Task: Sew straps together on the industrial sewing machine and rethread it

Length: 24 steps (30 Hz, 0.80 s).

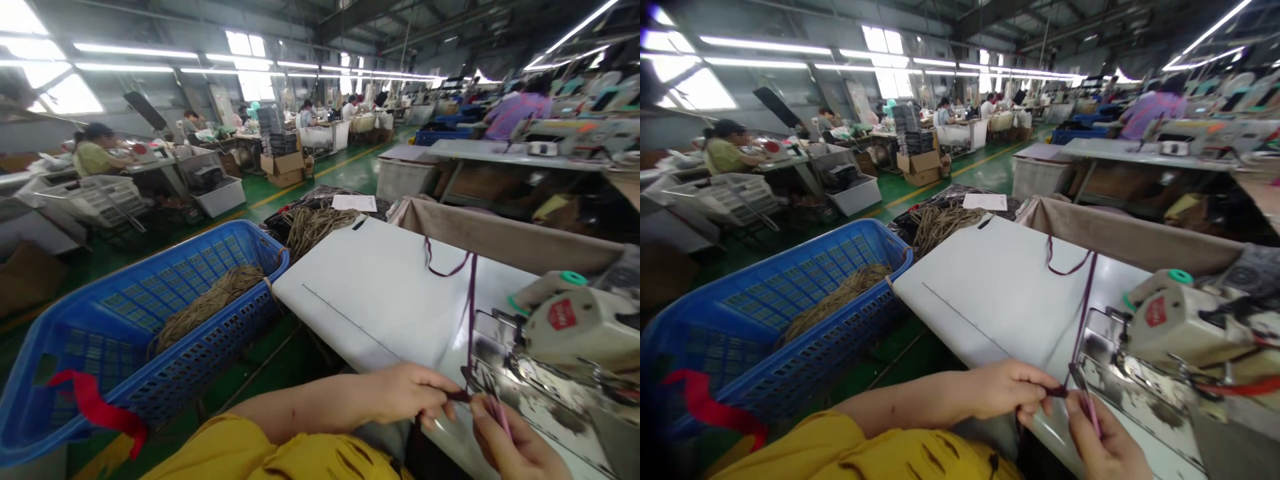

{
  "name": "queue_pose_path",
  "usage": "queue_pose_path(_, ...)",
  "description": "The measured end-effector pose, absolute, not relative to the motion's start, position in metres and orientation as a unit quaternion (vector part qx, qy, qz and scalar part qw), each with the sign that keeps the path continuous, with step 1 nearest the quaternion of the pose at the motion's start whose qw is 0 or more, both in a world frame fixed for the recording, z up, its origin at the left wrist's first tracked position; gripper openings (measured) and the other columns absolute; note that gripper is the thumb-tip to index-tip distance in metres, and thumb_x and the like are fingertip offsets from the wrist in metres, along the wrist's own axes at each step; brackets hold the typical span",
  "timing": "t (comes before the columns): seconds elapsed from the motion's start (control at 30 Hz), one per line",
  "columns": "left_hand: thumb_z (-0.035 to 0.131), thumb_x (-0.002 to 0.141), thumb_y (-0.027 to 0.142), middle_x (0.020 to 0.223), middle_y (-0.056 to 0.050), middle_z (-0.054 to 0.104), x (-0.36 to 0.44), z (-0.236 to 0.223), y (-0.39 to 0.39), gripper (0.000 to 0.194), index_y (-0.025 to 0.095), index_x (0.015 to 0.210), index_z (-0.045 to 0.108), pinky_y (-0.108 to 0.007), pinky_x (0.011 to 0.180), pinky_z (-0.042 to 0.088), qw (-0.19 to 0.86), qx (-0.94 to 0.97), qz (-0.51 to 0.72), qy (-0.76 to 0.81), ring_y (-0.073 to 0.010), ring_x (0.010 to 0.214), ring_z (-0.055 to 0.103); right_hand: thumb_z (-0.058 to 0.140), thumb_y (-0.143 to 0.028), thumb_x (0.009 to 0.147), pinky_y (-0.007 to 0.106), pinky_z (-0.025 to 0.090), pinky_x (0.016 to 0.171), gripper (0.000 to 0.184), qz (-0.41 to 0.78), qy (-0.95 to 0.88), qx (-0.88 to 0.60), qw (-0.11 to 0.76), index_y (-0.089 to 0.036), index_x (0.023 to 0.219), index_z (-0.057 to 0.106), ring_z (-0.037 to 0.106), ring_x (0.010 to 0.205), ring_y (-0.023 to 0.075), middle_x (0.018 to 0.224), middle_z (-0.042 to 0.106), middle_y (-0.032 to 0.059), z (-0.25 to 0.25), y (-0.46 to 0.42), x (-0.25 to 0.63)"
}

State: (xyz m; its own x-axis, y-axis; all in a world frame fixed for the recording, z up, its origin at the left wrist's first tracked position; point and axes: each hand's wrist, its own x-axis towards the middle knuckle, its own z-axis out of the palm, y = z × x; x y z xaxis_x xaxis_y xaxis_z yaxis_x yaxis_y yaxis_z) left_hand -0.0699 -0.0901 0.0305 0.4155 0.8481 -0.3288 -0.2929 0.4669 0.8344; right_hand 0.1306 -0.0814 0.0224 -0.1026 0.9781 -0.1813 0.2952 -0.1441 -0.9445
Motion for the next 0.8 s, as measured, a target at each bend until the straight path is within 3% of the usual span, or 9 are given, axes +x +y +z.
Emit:
queue_pose_path(0.13,0.072,0.083,0.032,0.085,-0.004,0.064,-0.070,0.038,-0.098,0.041,0.009,0.116,0.073,-0.026,0.056,0.036,0.744,0.336,0.413,0.403,-0.0075,0.054,0.040,0.069,-0.069,0.083,0.027,0.039,0.050,0.048,0.512,-0.543,-0.562,0.358,-0.022,0.079,0.062,0.044,0.054,0.0152,0.058,0.049,-0.0016,0.050,-0.094,0.116)
queue_pose_path(0.23,0.080,0.078,0.035,0.084,-0.004,0.061,-0.072,0.048,-0.101,0.045,0.010,0.114,0.073,-0.025,0.056,0.030,0.769,0.302,0.425,0.370,-0.0074,0.058,0.040,0.064,-0.068,0.087,0.026,0.033,0.050,0.048,0.504,-0.546,-0.558,0.370,-0.021,0.079,0.060,0.037,0.054,0.0136,0.058,0.042,-0.0039,0.063,-0.097,0.111)
queue_pose_path(0.43,0.084,0.081,0.039,0.085,-0.004,0.057,-0.079,0.059,-0.103,0.045,0.011,0.114,0.075,-0.023,0.056,0.028,0.789,0.269,0.440,0.333,-0.0072,0.061,0.038,0.054,-0.072,0.094,0.028,0.043,0.062,0.054,0.394,-0.621,-0.563,0.377,-0.020,0.086,0.065,0.053,0.069,0.0182,0.074,0.058,0.0015,0.070,-0.101,0.120)
queue_pose_path(0.6,0.087,0.079,0.038,0.086,-0.004,0.056,-0.079,0.065,-0.103,0.045,0.010,0.113,0.075,-0.023,0.057,0.029,0.782,0.254,0.456,0.340,-0.0074,0.062,0.039,0.048,-0.069,0.099,0.027,0.041,0.061,0.052,0.336,-0.669,-0.579,0.324,-0.022,0.081,0.062,0.054,0.065,0.0178,0.068,0.057,-0.0007,0.062,-0.108,0.128)
queue_pose_path(0.8,0.087,0.080,0.037,0.084,-0.003,0.055,-0.075,0.070,-0.104,0.040,0.009,0.104,0.073,-0.024,0.058,0.031,0.788,0.253,0.453,0.332,-0.0075,0.062,0.040,0.045,-0.065,0.103,0.027,0.043,0.062,0.048,0.276,-0.704,-0.578,0.306,-0.024,0.087,0.064,0.061,0.069,0.0195,0.074,0.067,0.0015,0.062,-0.110,0.124)
